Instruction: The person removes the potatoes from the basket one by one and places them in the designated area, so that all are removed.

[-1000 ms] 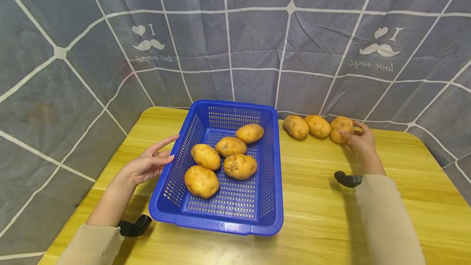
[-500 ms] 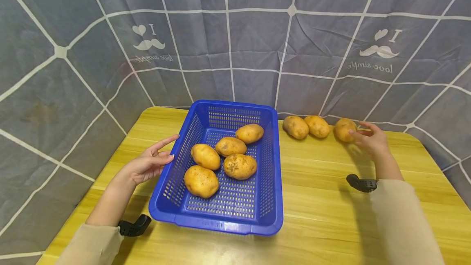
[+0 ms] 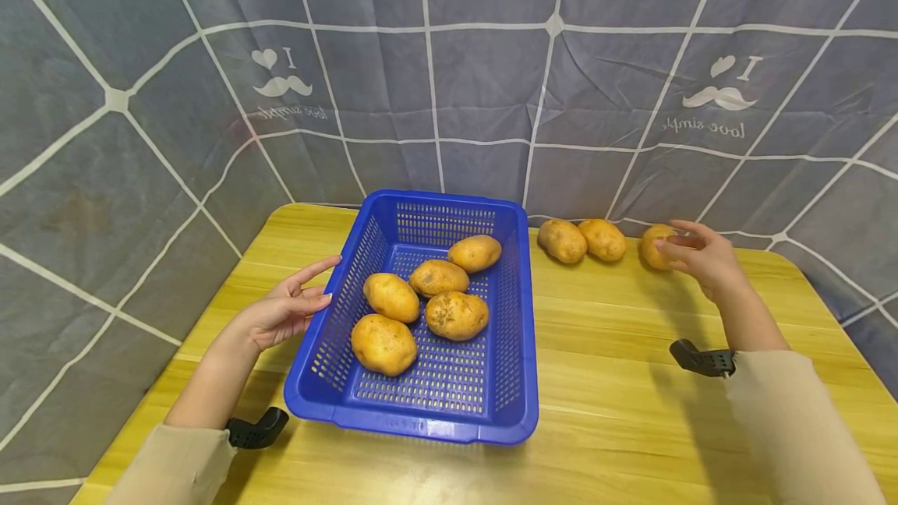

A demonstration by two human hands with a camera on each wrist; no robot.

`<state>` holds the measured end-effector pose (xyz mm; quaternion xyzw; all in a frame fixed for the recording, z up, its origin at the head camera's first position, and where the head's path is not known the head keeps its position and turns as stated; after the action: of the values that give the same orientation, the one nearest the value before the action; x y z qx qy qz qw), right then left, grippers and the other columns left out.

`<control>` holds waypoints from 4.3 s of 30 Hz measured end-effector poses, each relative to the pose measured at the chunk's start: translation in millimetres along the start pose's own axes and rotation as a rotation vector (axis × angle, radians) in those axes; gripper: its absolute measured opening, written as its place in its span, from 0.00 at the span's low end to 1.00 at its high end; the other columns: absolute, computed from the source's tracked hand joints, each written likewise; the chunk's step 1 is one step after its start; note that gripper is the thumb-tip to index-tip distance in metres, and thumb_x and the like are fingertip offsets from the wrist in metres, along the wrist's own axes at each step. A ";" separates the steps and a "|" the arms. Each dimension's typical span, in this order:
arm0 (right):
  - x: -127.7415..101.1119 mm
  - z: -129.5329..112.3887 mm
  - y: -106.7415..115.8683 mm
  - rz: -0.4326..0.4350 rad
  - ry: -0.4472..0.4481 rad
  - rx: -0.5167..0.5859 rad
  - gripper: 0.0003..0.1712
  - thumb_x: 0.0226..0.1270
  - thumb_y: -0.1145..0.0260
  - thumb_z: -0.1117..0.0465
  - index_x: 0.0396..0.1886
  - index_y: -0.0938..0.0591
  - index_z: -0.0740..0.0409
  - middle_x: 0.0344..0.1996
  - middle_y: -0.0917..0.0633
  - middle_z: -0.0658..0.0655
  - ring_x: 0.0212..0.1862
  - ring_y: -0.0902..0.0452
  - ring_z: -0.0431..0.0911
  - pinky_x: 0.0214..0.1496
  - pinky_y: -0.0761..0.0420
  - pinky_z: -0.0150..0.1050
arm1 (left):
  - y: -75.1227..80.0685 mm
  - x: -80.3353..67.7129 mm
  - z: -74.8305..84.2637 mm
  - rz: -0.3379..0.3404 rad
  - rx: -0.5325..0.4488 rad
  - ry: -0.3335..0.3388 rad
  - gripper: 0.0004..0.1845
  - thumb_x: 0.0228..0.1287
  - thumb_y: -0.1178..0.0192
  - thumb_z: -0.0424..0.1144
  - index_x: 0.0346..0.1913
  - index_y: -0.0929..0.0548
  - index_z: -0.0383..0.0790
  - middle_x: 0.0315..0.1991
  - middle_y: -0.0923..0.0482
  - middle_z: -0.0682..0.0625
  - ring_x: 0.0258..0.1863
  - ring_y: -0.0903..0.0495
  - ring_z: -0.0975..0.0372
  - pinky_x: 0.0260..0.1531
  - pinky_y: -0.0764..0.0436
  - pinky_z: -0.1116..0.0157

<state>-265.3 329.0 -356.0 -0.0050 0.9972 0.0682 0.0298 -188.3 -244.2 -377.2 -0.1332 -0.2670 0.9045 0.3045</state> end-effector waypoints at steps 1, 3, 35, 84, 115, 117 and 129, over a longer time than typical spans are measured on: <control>-0.8 -2.0 -2.3 -0.019 0.007 0.021 0.19 0.61 0.35 0.66 0.46 0.28 0.40 0.37 0.23 0.45 0.35 0.22 0.32 0.36 0.20 0.25 | -0.1 0.0 0.1 0.000 0.000 0.001 0.29 0.68 0.59 0.19 0.62 0.32 0.54 0.48 0.22 0.42 0.44 0.19 0.54 0.43 0.18 0.60; -2.4 -5.6 -7.2 -0.058 0.012 0.030 0.19 0.62 0.36 0.68 0.46 0.28 0.40 0.36 0.22 0.43 0.36 0.22 0.32 0.36 0.20 0.25 | -0.1 0.0 0.1 0.000 0.001 0.001 0.29 0.68 0.59 0.20 0.62 0.31 0.55 0.48 0.22 0.42 0.44 0.19 0.54 0.43 0.18 0.60; -22.7 -60.0 -103.2 -0.334 0.126 -0.268 0.27 0.60 0.33 0.62 0.59 0.29 0.58 0.51 0.24 0.56 0.50 0.25 0.41 0.49 0.22 0.31 | -0.8 0.0 -0.7 0.015 0.009 0.010 0.28 0.67 0.57 0.20 0.61 0.29 0.55 0.48 0.22 0.42 0.43 0.19 0.54 0.42 0.18 0.60; -9.9 -77.0 -246.7 -0.557 0.144 -0.095 0.29 0.54 0.32 0.71 0.58 0.27 0.65 0.50 0.22 0.65 0.49 0.23 0.52 0.53 0.22 0.43 | 0.1 -0.3 0.4 0.017 0.013 0.009 0.29 0.68 0.58 0.20 0.61 0.31 0.55 0.48 0.23 0.42 0.44 0.19 0.55 0.43 0.18 0.60; -0.9 -34.1 -273.3 -0.668 0.033 -0.266 0.23 0.48 0.28 0.72 0.48 0.21 0.69 0.29 0.18 0.56 0.27 0.25 0.40 0.26 0.25 0.35 | -0.4 0.4 -0.8 0.009 0.017 -0.003 0.28 0.67 0.57 0.20 0.62 0.31 0.53 0.49 0.24 0.41 0.44 0.20 0.55 0.44 0.19 0.60; -1.4 -34.4 -273.1 -0.683 0.037 -0.294 0.23 0.48 0.28 0.72 0.47 0.21 0.69 0.29 0.18 0.56 0.28 0.24 0.40 0.28 0.24 0.34 | -0.8 1.1 -0.3 0.004 0.016 -0.007 0.28 0.67 0.56 0.20 0.62 0.31 0.53 0.49 0.24 0.41 0.44 0.20 0.55 0.44 0.19 0.60; -10.7 -36.7 -273.9 -0.767 0.087 -0.451 0.23 0.43 0.25 0.73 0.44 0.19 0.68 0.30 0.19 0.57 0.34 0.25 0.43 0.34 0.23 0.30 | -0.1 -0.4 -0.6 0.033 0.021 0.005 0.28 0.68 0.57 0.20 0.62 0.33 0.54 0.48 0.23 0.42 0.44 0.19 0.55 0.43 0.18 0.60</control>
<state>-253.0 52.7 -356.2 -0.3836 0.8838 0.2679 0.0089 -187.7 -244.2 -377.6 -0.1368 -0.2544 0.9119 0.2915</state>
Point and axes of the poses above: each hand's wrist, its own x-axis towards the middle knuckle, its own y-axis out of the back of the hand, z = x × y, the point moved 3 cm from there along x, towards the middle knuckle
